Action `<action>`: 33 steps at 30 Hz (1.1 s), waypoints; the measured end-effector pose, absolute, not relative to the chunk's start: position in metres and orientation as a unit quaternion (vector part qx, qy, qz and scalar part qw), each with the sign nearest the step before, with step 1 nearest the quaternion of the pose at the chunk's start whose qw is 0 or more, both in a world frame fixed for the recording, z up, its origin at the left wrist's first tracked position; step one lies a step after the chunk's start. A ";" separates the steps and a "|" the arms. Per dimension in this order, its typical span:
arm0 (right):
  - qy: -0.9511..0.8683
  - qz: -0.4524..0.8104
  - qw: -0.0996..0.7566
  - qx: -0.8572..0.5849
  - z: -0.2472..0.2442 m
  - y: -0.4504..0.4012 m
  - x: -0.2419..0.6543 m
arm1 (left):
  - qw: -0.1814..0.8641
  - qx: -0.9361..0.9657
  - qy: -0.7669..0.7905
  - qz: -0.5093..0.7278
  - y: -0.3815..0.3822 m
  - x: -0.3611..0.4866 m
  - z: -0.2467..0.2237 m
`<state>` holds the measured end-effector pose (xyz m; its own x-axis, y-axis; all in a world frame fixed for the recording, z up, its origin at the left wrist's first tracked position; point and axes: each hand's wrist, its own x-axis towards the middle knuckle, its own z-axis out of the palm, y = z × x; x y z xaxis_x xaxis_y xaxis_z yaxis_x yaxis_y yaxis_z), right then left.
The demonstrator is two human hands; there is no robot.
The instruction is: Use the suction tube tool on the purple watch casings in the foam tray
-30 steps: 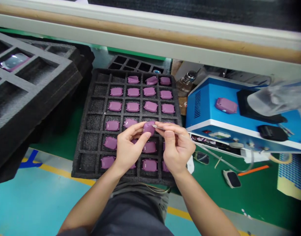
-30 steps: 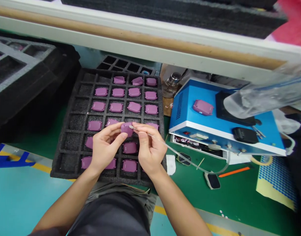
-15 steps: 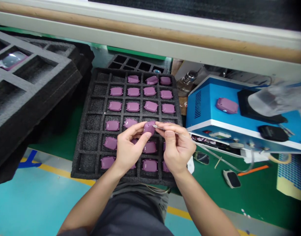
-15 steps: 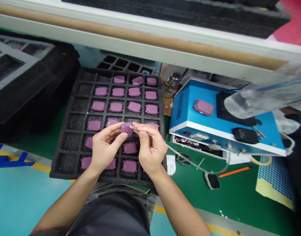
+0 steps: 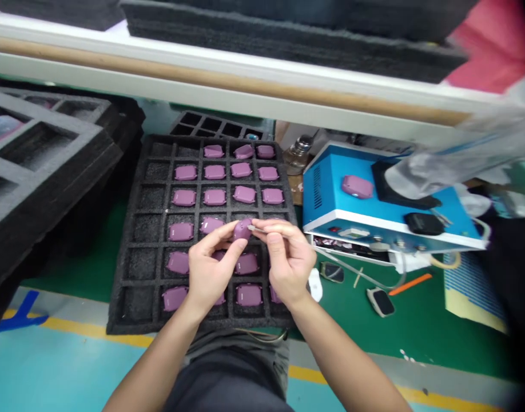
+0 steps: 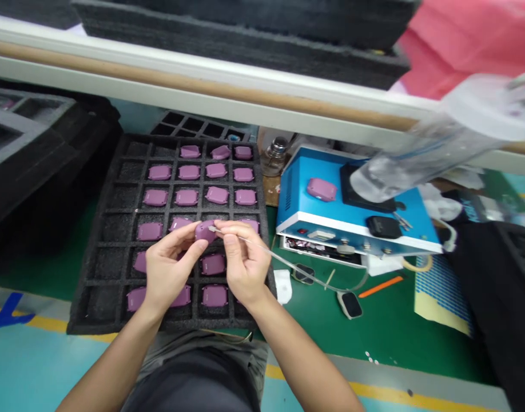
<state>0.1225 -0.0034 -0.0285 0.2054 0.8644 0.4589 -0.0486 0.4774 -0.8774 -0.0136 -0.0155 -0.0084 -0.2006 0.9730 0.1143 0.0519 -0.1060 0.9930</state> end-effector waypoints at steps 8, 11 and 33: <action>-0.527 0.363 0.676 -0.367 -0.028 0.006 0.122 | 0.370 0.481 0.554 0.570 -0.007 -0.013 -0.009; -0.525 0.362 0.682 -0.359 -0.027 0.008 0.122 | 0.364 0.476 0.559 0.574 -0.006 -0.013 -0.009; -0.511 0.383 0.683 -0.354 -0.025 0.010 0.120 | 0.360 0.475 0.551 0.584 -0.005 -0.014 -0.008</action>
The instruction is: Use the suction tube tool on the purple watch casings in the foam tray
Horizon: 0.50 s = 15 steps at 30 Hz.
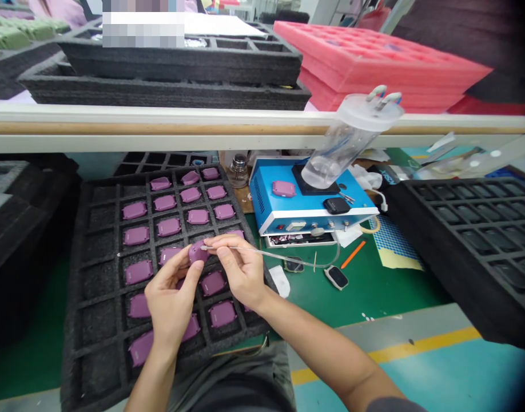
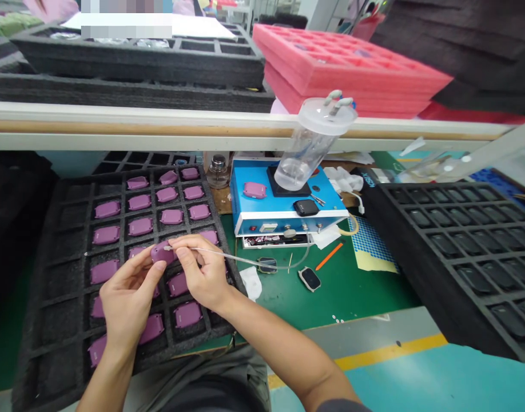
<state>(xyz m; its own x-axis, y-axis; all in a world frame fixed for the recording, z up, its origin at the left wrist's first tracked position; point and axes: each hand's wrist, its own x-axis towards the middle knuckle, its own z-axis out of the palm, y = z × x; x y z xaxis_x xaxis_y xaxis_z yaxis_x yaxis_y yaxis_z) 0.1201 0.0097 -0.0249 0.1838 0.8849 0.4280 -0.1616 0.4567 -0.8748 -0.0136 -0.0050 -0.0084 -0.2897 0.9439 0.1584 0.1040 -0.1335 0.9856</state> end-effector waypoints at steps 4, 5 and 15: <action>-0.511 0.384 0.687 -0.346 -0.025 0.009 0.120 | 0.364 0.475 0.549 0.583 -0.005 -0.014 -0.008; -0.512 0.384 0.687 -0.346 -0.025 0.009 0.120 | 0.364 0.476 0.549 0.583 -0.005 -0.014 -0.008; -0.511 0.390 0.684 -0.345 -0.026 0.008 0.121 | 0.373 0.471 0.550 0.581 -0.005 -0.014 -0.009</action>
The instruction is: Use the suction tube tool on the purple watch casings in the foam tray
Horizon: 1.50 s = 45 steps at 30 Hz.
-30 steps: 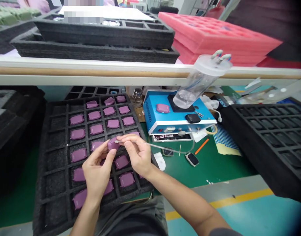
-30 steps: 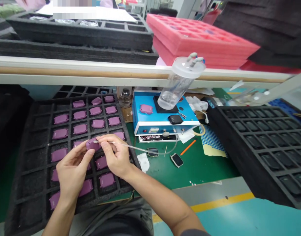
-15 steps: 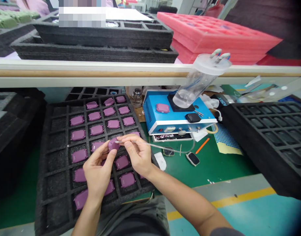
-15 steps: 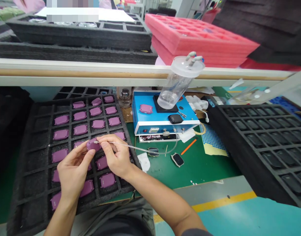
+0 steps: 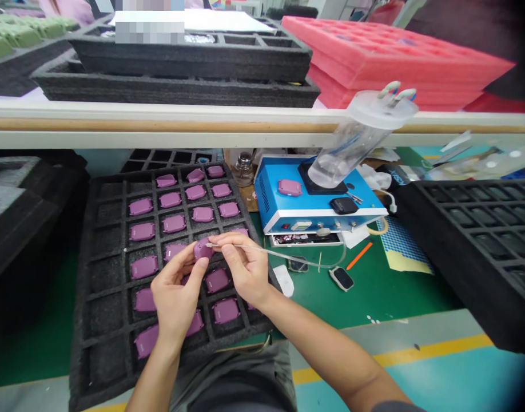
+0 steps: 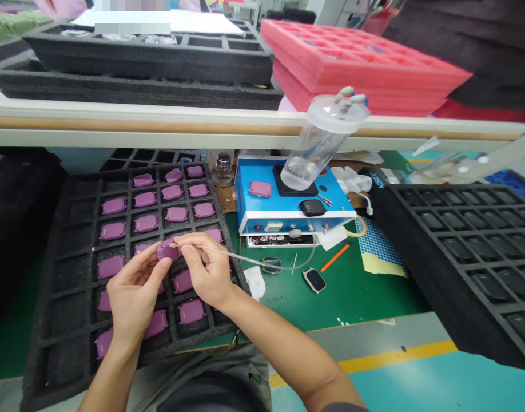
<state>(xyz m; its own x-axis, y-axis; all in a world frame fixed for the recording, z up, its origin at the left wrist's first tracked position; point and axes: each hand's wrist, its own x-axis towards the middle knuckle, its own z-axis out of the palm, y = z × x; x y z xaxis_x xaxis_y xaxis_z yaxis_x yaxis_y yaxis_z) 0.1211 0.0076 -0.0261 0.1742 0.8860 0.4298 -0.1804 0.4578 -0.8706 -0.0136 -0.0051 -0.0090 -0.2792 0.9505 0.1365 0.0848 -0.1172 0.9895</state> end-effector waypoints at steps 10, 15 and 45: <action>-0.508 0.385 0.672 -0.377 -0.027 0.003 0.121 | 0.403 0.454 0.555 0.568 -0.009 -0.013 -0.008; -0.508 0.384 0.672 -0.378 -0.027 0.003 0.120 | 0.402 0.452 0.553 0.572 -0.009 -0.013 -0.009; -0.470 0.346 0.724 -0.368 -0.020 -0.010 0.120 | 0.244 0.637 0.595 0.424 -0.005 -0.032 0.023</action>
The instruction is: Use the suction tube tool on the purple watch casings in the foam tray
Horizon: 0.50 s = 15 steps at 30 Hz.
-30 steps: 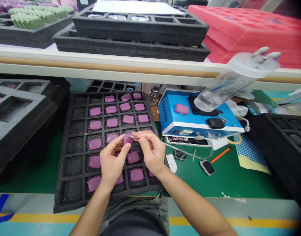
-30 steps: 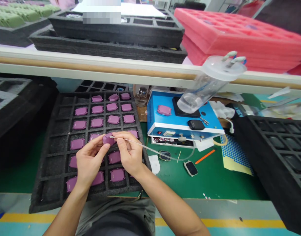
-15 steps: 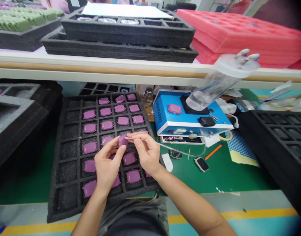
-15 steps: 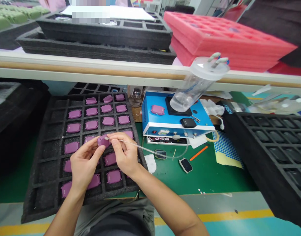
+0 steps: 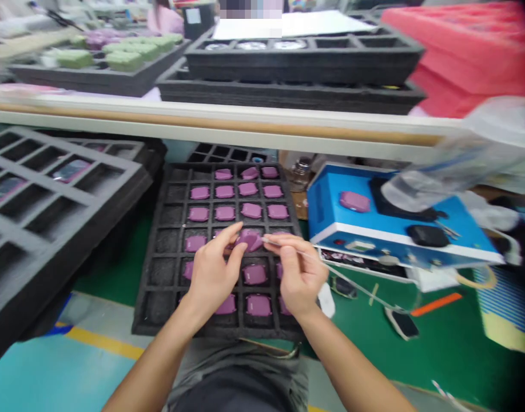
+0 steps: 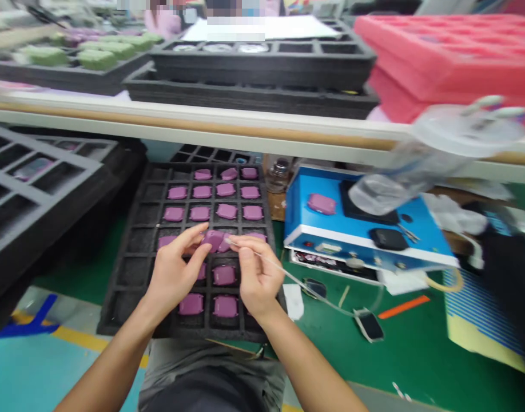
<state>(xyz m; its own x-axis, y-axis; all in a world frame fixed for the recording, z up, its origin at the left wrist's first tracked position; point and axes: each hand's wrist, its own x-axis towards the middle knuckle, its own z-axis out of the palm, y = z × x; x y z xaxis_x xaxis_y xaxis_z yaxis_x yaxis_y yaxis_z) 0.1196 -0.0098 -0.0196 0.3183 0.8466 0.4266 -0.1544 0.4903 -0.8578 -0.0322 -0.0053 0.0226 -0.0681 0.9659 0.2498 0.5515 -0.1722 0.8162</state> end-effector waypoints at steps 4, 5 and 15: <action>-0.456 0.355 0.712 -0.399 -0.020 -0.011 0.119 | 0.068 0.700 0.657 0.271 0.071 -0.066 0.055; -0.457 0.359 0.706 -0.404 -0.021 -0.011 0.118 | 0.050 0.691 0.680 0.239 0.096 -0.073 0.061; -0.460 0.373 0.669 -0.449 -0.022 -0.017 0.123 | 0.029 0.672 0.724 0.154 0.056 -0.082 0.081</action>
